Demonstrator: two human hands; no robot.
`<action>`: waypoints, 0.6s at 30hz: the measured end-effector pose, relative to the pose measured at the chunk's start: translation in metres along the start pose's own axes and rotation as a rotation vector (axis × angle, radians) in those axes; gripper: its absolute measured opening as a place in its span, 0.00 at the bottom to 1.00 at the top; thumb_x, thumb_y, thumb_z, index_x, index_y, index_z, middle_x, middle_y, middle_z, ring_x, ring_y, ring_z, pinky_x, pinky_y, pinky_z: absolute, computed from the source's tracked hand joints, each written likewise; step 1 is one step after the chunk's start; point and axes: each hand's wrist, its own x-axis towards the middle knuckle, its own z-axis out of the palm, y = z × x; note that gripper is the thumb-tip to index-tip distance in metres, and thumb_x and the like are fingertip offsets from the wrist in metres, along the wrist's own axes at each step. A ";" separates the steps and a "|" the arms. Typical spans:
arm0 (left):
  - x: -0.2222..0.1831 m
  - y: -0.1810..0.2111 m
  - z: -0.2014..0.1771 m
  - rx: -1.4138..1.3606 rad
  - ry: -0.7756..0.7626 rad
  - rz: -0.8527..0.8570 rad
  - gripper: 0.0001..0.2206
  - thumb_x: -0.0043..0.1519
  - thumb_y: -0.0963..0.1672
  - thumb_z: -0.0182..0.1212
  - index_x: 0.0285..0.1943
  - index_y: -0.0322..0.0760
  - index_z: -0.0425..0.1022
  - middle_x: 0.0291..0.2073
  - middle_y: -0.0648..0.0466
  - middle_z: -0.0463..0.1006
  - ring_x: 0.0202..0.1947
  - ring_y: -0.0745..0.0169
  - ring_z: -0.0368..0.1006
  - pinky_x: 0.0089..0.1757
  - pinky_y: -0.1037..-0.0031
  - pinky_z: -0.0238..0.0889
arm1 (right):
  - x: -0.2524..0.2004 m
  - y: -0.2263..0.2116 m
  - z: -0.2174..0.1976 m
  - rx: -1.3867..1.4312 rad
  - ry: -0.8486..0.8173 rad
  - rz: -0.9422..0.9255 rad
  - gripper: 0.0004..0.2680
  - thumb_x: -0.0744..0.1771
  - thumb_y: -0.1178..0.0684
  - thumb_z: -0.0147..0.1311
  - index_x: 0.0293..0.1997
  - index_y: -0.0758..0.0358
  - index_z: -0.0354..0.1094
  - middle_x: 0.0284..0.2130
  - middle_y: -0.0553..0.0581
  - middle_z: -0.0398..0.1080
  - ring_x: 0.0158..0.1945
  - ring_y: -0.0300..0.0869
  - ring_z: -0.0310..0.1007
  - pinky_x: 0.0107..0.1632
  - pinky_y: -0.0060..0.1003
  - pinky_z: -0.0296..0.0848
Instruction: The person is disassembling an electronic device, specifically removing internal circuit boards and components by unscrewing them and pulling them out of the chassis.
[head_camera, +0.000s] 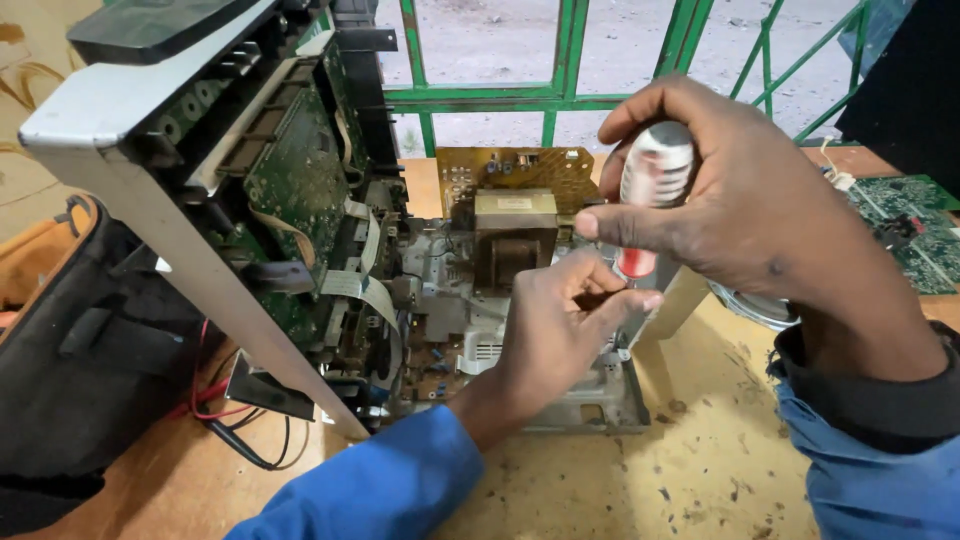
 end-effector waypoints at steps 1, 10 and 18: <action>0.001 -0.002 0.000 -0.001 0.001 0.000 0.13 0.61 0.48 0.66 0.29 0.38 0.72 0.22 0.57 0.73 0.22 0.72 0.62 0.25 0.76 0.53 | 0.000 0.000 0.001 -0.001 -0.001 0.000 0.22 0.60 0.45 0.72 0.56 0.47 0.67 0.33 0.49 0.72 0.28 0.41 0.64 0.33 0.41 0.65; -0.001 -0.004 -0.002 0.025 -0.009 0.058 0.13 0.62 0.47 0.65 0.30 0.36 0.71 0.22 0.58 0.71 0.24 0.72 0.62 0.28 0.74 0.56 | 0.004 0.006 0.001 0.020 -0.043 -0.024 0.17 0.60 0.46 0.74 0.48 0.51 0.70 0.29 0.51 0.74 0.29 0.42 0.69 0.34 0.40 0.66; 0.011 0.015 -0.008 -0.066 0.017 -0.066 0.19 0.60 0.51 0.63 0.46 0.31 0.77 0.37 0.49 0.83 0.38 0.65 0.79 0.41 0.75 0.76 | -0.007 0.006 -0.005 -0.101 0.157 -0.120 0.17 0.62 0.42 0.70 0.53 0.51 0.72 0.36 0.51 0.77 0.24 0.43 0.69 0.25 0.42 0.67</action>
